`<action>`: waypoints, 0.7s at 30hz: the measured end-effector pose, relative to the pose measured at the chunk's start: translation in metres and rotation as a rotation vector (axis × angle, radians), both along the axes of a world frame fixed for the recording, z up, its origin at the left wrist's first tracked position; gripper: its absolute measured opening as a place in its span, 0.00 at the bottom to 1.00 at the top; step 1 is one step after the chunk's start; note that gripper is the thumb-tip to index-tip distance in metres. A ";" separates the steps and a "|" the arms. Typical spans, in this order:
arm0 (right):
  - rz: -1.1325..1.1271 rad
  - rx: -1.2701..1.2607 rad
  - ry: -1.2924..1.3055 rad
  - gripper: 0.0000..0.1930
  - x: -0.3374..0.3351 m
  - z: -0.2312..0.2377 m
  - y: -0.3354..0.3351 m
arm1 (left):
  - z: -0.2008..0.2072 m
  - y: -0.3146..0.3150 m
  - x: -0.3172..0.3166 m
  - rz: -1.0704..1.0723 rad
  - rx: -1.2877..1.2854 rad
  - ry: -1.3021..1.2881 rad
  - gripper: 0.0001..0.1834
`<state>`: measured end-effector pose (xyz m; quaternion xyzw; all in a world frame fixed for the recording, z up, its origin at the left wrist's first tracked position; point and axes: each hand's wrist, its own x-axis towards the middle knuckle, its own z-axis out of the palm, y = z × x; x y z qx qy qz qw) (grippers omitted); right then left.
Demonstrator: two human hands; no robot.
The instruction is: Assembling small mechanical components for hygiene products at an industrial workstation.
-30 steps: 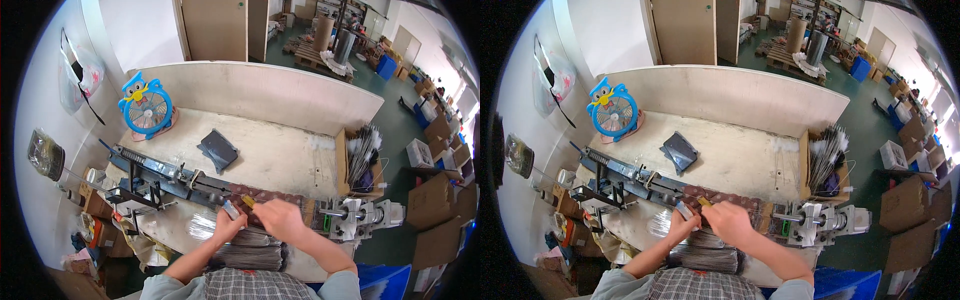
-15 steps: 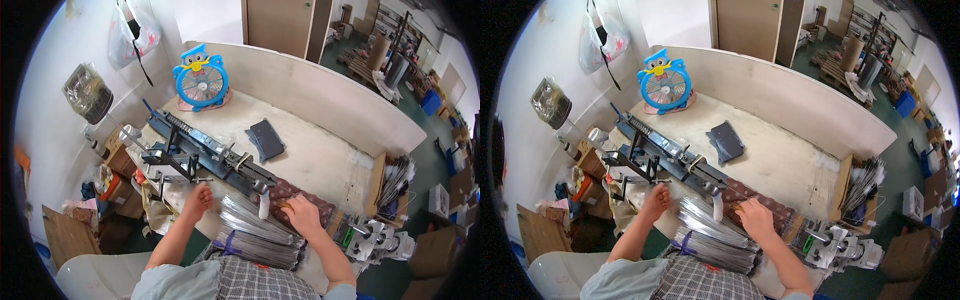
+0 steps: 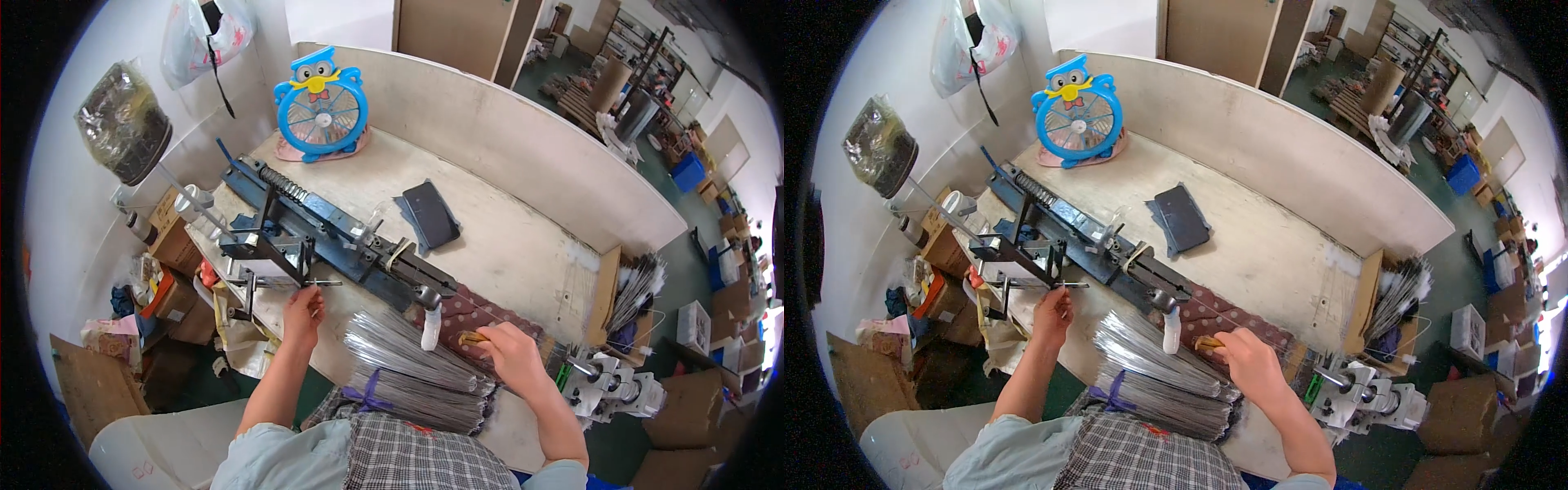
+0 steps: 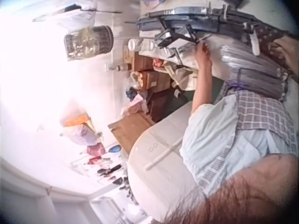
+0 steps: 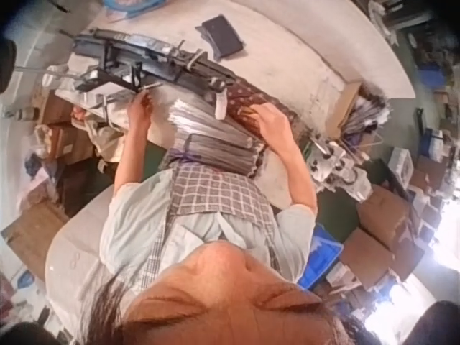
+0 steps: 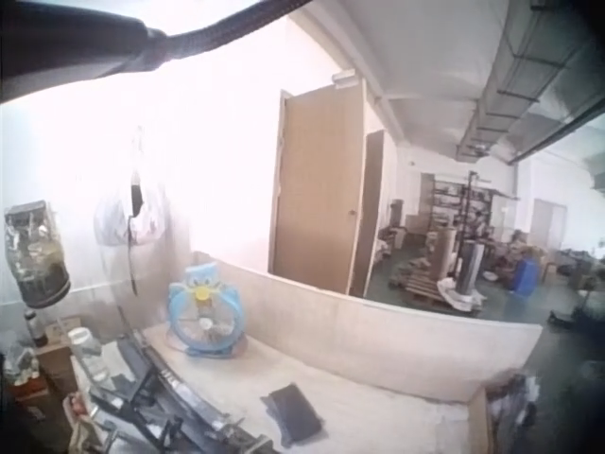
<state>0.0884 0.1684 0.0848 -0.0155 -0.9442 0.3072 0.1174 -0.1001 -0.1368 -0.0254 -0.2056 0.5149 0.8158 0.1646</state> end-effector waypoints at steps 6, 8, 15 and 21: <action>-0.144 0.066 0.155 0.10 0.001 0.022 0.022 | 0.040 0.073 0.072 -0.403 0.062 0.204 0.07; -0.257 0.002 0.058 0.09 0.000 0.013 0.035 | 0.067 0.126 0.098 -0.577 0.078 0.109 0.07; -0.272 -0.337 -0.011 0.10 0.020 0.003 0.044 | 0.054 0.198 0.114 -0.710 0.193 0.298 0.08; -0.067 -0.160 0.136 0.09 0.027 -0.001 0.049 | 0.055 0.207 0.118 -0.649 0.099 0.273 0.07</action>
